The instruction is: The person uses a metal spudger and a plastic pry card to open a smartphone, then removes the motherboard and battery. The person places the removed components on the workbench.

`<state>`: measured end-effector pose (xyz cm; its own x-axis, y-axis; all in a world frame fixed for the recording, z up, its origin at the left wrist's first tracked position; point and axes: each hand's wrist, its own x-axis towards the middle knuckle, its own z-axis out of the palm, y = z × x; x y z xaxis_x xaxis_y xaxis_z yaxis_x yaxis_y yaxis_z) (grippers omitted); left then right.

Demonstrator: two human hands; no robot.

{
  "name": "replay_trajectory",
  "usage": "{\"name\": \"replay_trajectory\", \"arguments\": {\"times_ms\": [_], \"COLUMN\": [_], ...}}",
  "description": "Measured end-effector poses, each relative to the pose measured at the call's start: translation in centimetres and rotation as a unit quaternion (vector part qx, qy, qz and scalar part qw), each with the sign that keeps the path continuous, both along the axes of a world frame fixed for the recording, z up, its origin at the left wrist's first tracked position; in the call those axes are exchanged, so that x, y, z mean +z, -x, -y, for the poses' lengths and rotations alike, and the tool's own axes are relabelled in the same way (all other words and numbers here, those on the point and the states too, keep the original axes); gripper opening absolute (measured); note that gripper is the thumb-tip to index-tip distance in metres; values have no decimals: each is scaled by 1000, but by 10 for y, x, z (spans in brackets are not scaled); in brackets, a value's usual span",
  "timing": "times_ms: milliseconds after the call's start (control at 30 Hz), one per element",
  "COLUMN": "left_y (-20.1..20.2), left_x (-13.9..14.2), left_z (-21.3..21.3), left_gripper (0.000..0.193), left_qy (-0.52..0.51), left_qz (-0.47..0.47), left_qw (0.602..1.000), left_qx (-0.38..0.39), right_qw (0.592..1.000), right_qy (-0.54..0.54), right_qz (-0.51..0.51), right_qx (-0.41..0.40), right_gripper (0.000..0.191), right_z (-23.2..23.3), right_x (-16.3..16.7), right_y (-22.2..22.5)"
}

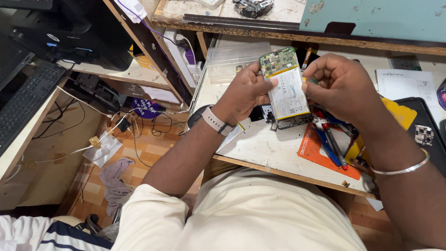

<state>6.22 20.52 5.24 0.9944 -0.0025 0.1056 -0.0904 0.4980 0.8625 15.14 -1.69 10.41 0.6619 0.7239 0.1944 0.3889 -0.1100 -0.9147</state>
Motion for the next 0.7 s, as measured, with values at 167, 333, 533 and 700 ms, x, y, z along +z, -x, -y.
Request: {"name": "replay_trajectory", "arguments": {"times_ms": [167,333,533,700], "left_y": [2,1,3,3], "left_x": [-2,-4,-1,-2], "left_z": [2,0,2,1], "left_gripper": [56,66,71,67], "left_qy": [-27,-45,-40,-30], "left_qz": [27,58,70,39], "left_qw": [999,996,995,997], "left_qx": [29,44,58,57], "right_qw": [982,989,974,977], "right_qy": [102,126,122,133], "right_qz": [142,30,-176,-150], "right_qx": [-76,-78,76,68], "right_gripper": [19,24,33,28], "right_z": [-1,-1,2,0], "right_x": [7,14,14,6], "right_y": [12,6,-9,-9]}}
